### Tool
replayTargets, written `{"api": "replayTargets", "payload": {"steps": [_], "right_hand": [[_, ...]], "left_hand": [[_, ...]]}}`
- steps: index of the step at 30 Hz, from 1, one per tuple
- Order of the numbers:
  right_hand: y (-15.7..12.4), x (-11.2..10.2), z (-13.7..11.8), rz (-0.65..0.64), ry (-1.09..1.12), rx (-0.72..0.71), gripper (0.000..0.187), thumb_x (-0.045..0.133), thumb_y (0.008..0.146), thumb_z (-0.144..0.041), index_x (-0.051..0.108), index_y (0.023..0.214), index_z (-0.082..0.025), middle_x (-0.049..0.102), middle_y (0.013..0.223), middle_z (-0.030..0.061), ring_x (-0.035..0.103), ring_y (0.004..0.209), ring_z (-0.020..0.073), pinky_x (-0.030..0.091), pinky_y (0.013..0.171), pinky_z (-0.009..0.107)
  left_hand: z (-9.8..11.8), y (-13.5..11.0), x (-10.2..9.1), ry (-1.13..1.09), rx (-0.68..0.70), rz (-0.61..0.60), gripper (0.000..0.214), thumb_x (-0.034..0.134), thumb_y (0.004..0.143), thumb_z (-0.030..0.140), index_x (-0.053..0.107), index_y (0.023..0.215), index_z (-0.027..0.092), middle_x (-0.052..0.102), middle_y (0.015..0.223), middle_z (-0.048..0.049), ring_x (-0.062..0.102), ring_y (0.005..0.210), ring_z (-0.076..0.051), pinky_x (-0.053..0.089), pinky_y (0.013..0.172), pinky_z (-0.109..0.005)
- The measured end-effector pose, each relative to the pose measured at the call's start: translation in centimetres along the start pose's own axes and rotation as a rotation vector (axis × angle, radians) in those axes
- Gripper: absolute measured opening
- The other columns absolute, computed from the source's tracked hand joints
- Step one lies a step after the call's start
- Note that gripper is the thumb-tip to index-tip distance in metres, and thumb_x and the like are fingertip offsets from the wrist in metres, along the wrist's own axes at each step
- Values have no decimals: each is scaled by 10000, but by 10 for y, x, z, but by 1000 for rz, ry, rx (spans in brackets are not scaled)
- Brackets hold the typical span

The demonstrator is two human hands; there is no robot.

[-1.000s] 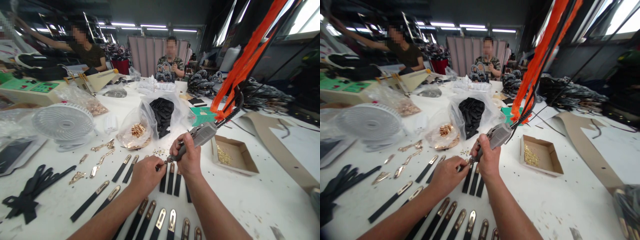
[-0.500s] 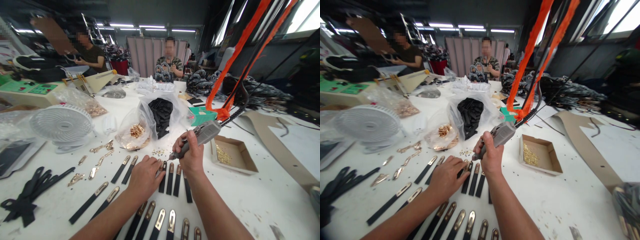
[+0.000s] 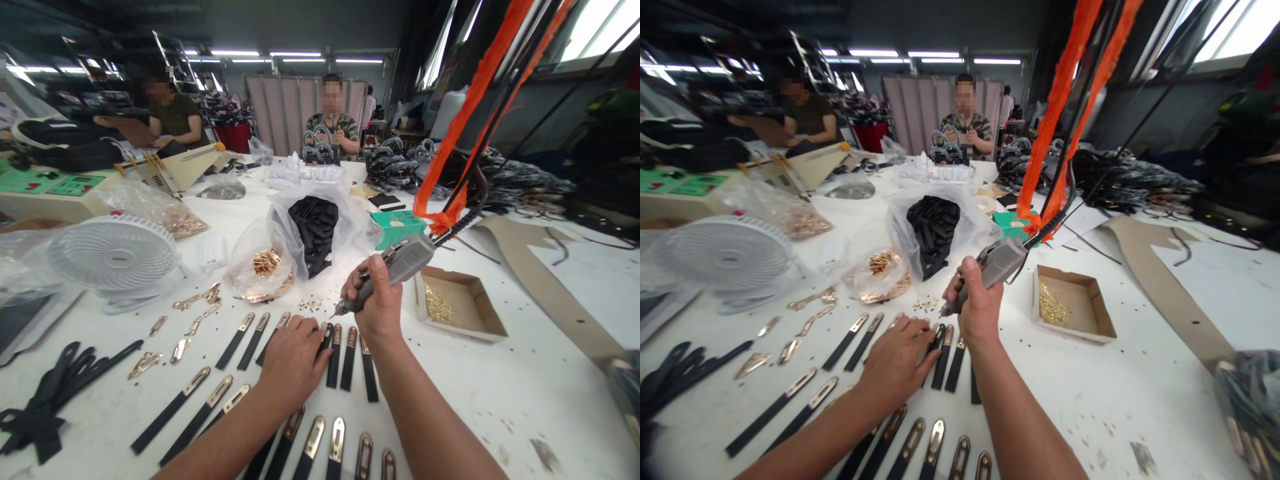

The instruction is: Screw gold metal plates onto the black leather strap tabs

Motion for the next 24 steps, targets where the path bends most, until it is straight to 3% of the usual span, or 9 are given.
{"api": "replayTargets", "payload": {"steps": [8, 12, 18, 24], "right_hand": [[2, -2, 2, -1, 33, 12, 435, 816, 845, -589, 625, 799, -201, 516, 572, -70, 496, 446, 93, 478, 408, 207], [3, -3, 4, 8, 36, 15, 437, 825, 843, -587, 632, 803, -196, 516, 571, -71, 503, 444, 92, 474, 411, 206], [5, -5, 4, 19, 16, 18, 438, 816, 843, -593, 630, 805, -198, 525, 550, -69, 513, 430, 103, 460, 396, 214], [6, -5, 1, 18, 44, 8, 449, 826, 835, -595, 625, 811, -195, 537, 545, -69, 515, 415, 101, 430, 373, 210]], "left_hand": [[1, 2, 6, 29, -47, -5, 129, 651, 963, 207, 759, 1033, 204, 747, 1041, -73, 625, 1036, -296, 528, 935, -473], [3, 4, 5, 49, -78, -42, 153, 623, 1003, 250, 765, 1044, 213, 751, 1051, -71, 645, 1058, -288, 527, 934, -446], [4, 15, 6, 56, -158, -121, 179, 591, 1041, 288, 754, 1007, 222, 757, 1069, -60, 691, 1037, -271, 516, 812, -389], [2, 17, 10, 9, -199, -121, 129, 621, 1025, 274, 745, 1011, 240, 782, 1107, -37, 709, 1064, -244, 501, 839, -355]]}}
Point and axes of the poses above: each hand's wrist, its own y-axis towards the middle knuckle, its own x-axis out of the palm, z = x × y, the point moved 3 cm from there along y, towards the middle knuckle
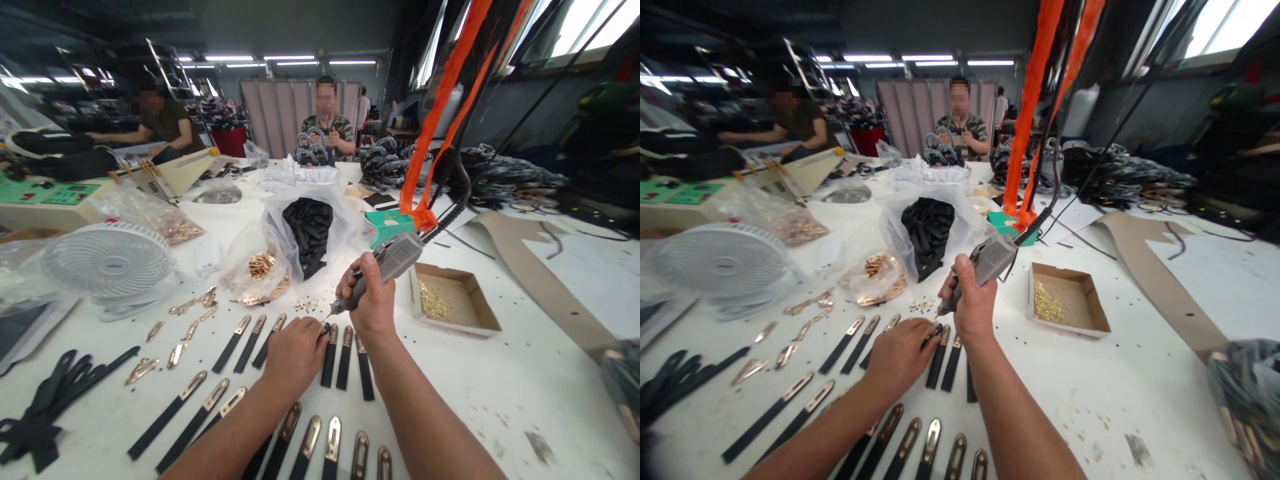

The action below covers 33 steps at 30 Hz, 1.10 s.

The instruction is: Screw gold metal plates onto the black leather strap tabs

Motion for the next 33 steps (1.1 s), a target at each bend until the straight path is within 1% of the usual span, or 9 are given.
{"api": "replayTargets", "payload": {"steps": [6, 11, 18, 24, 28, 33], "right_hand": [[-1, 0, -1, 2, -17, 40, 456, 816, 831, -613, 620, 826, -201, 543, 527, -66, 528, 391, 120, 394, 327, 221], [1, -1, -3, 8, -4, 31, 464, 825, 819, -616, 620, 813, -200, 538, 527, -68, 552, 408, 126, 436, 344, 232], [0, -2, 0, 15, -32, 62, 479, 817, 814, -639, 615, 827, -205, 543, 518, -71, 513, 370, 117, 394, 309, 226], [1, -5, 4, 25, -37, 79, 475, 827, 808, -630, 621, 832, -202, 546, 523, -69, 516, 364, 120, 392, 291, 226], [1, -8, 9, 30, -89, 71, 491, 833, 795, -641, 608, 810, -204, 548, 520, -67, 509, 356, 118, 400, 286, 226], [0, -13, 20, 3, -199, 89, 494, 831, 796, -640, 624, 819, -192, 575, 517, -57, 483, 318, 114, 409, 276, 235]], "left_hand": [[-1, -1, 6, -51, -14, 42, 139, 629, 1022, 256, 765, 996, 253, 784, 1099, -17, 712, 1035, -222, 495, 841, -333], [-1, -1, 8, -75, -8, 68, 175, 621, 1032, 249, 786, 974, 259, 779, 1079, -10, 710, 1001, -198, 486, 816, -312], [-1, 0, 7, -63, -18, 85, 190, 627, 1037, 277, 803, 966, 272, 780, 1057, -10, 717, 975, -191, 481, 774, -305], [-1, -1, 7, -64, 2, 93, 189, 626, 1032, 259, 804, 969, 269, 770, 1033, -11, 719, 952, -193, 493, 770, -305], [-1, 0, 9, -94, 6, 103, 200, 617, 1038, 258, 799, 955, 263, 771, 1036, -16, 717, 956, -187, 494, 777, -292], [-2, 0, 9, -117, -7, 104, 195, 615, 1035, 253, 795, 960, 264, 772, 1044, -9, 718, 968, -183, 496, 789, -288]]}}
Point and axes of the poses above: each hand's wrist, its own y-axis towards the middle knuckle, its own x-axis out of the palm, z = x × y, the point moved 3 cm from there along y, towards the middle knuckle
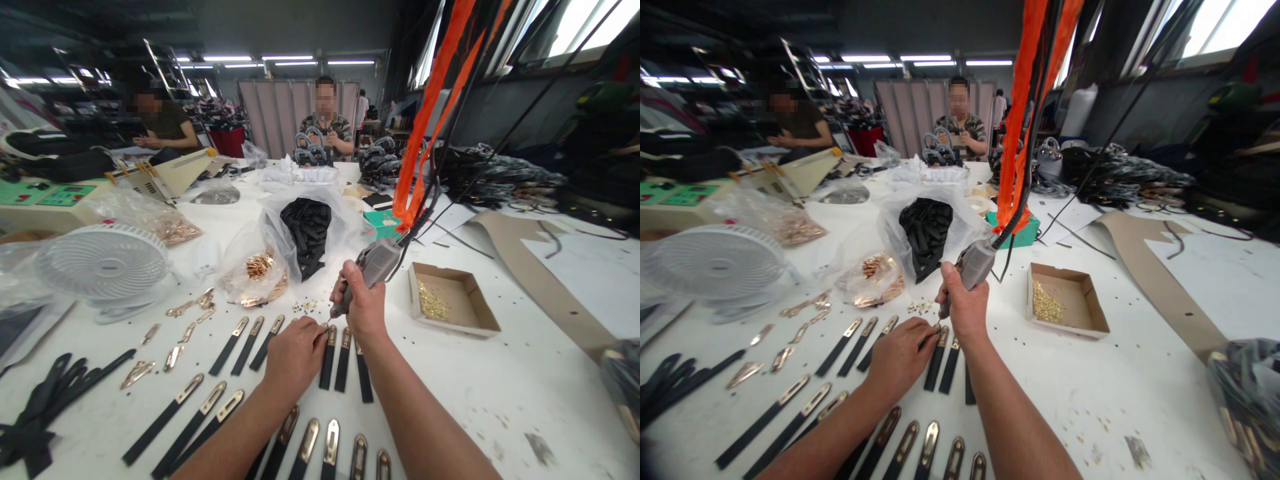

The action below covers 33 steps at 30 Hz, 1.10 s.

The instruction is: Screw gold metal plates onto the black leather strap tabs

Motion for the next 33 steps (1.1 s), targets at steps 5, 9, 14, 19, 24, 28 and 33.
{"api": "replayTargets", "payload": {"steps": [5, 9, 14, 19, 24, 28, 33], "right_hand": [[1, -4, 12, -7, -61, 9, 486, 823, 815, -633, 637, 824, -185, 590, 521, -45, 497, 333, 122, 430, 281, 237], [1, -6, 18, -12, -77, 13, 478, 817, 833, -627, 628, 831, -189, 600, 533, -43, 496, 334, 119, 427, 283, 232], [0, -8, 23, -18, -102, 13, 480, 816, 834, -628, 631, 835, -185, 600, 534, -36, 533, 399, 126, 439, 322, 219], [-2, -8, 29, -41, -153, 3, 480, 788, 866, -632, 636, 806, -181, 603, 517, -32, 520, 389, 120, 450, 354, 225], [-3, -8, 34, -46, -190, 3, 474, 798, 858, -621, 653, 801, -174, 623, 526, -22, 511, 378, 116, 460, 373, 237], [-3, -9, 36, -37, -208, 0, 469, 808, 843, -615, 669, 815, -168, 631, 534, -13, 527, 400, 123, 475, 399, 244], [-5, -4, 33, -74, -242, -15, 446, 811, 838, -600, 666, 796, -181, 625, 527, -18, 524, 405, 128, 463, 410, 251]], "left_hand": [[-1, -1, 0, -10, -8, -9, 197, 609, 1038, 262, 799, 986, 267, 775, 1059, -15, 722, 981, -186, 501, 796, -294], [-1, -1, 1, -18, -6, -11, 198, 610, 1035, 252, 801, 985, 266, 777, 1062, -20, 722, 978, -190, 496, 798, -296], [-2, -1, 2, -7, 0, -26, 220, 600, 1041, 260, 799, 947, 266, 776, 1052, -17, 717, 967, -190, 488, 789, -299], [0, 0, 1, 42, -2, -40, 222, 596, 1038, 250, 782, 917, 253, 772, 1029, -8, 716, 941, -188, 488, 796, -312], [2, 1, -1, 87, -12, -87, 258, 546, 1056, 250, 770, 929, 251, 764, 1039, -30, 708, 956, -200, 474, 765, -320], [3, 1, -2, 100, -15, -115, 238, 555, 1042, 238, 765, 931, 249, 756, 1047, -35, 705, 959, -212, 460, 727, -320], [4, 1, -1, 92, -25, -126, 231, 558, 1039, 241, 768, 944, 251, 753, 1043, -42, 709, 949, -215, 468, 729, -320]]}}
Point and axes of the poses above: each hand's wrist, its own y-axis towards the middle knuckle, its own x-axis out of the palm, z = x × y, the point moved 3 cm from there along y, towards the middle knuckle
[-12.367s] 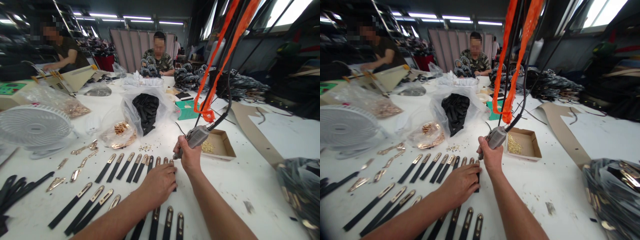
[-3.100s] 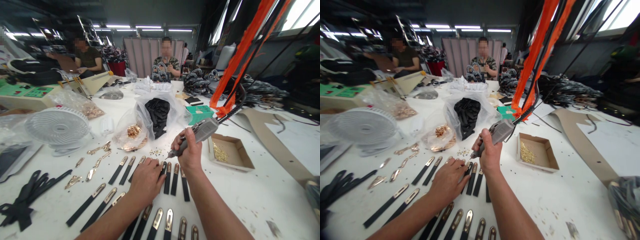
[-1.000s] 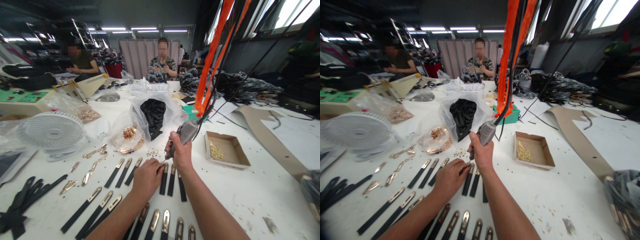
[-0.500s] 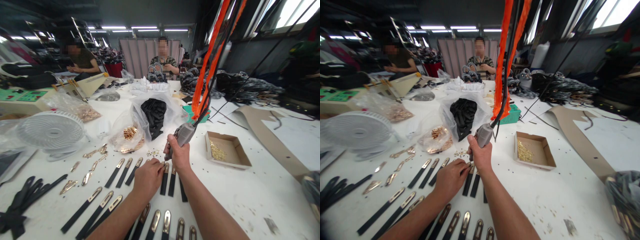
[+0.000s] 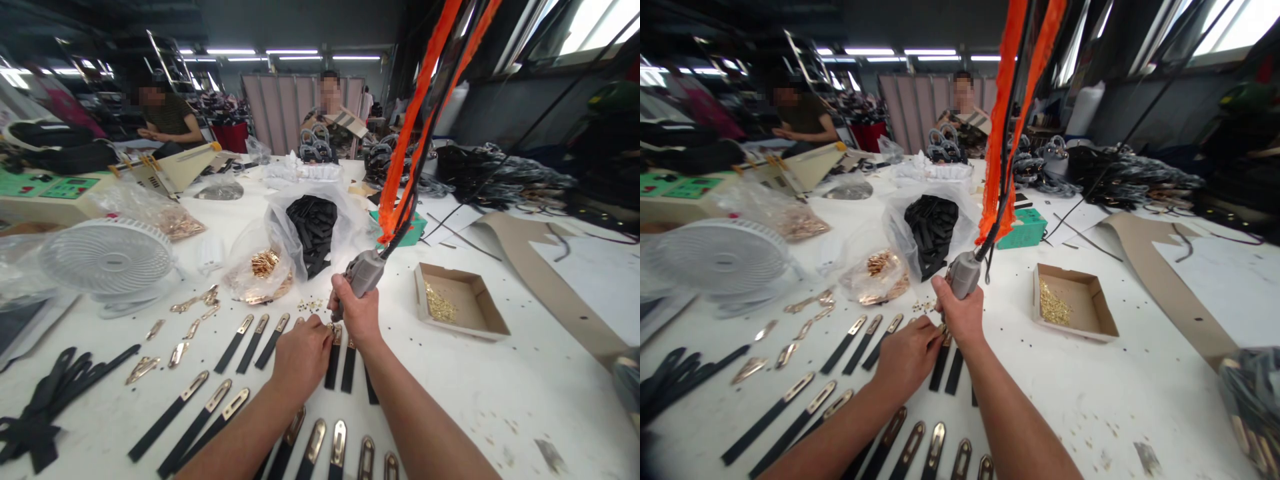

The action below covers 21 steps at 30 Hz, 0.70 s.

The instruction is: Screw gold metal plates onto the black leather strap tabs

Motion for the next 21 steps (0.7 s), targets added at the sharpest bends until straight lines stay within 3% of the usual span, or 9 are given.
{"api": "replayTargets", "payload": {"steps": [9, 14, 21], "right_hand": [[-3, 18, -15, -112, -325, -52, 362, 842, 764, -447, 619, 612, -206, 574, 515, -28, 509, 491, 138, 457, 497, 266], [-1, 25, -14, -174, -354, -80, 322, 799, 768, -397, 599, 597, -211, 578, 537, -28, 495, 496, 138, 437, 497, 271], [-5, 15, 2, -109, -262, -84, 300, 761, 820, -402, 582, 656, -225, 563, 521, -43, 489, 479, 140, 441, 494, 272]], "left_hand": [[-3, 0, 8, -39, -8, 14, 262, 530, 1044, 245, 792, 1040, 261, 767, 1147, -47, 726, 996, -243, 518, 809, -362], [-2, 0, 6, -62, -55, -29, 242, 551, 1035, 247, 790, 1072, 260, 772, 1181, -65, 723, 1021, -264, 520, 799, -377], [0, 0, 5, -53, -23, -24, 279, 522, 1032, 218, 800, 1047, 230, 770, 1124, -90, 733, 984, -266, 527, 846, -389]]}}
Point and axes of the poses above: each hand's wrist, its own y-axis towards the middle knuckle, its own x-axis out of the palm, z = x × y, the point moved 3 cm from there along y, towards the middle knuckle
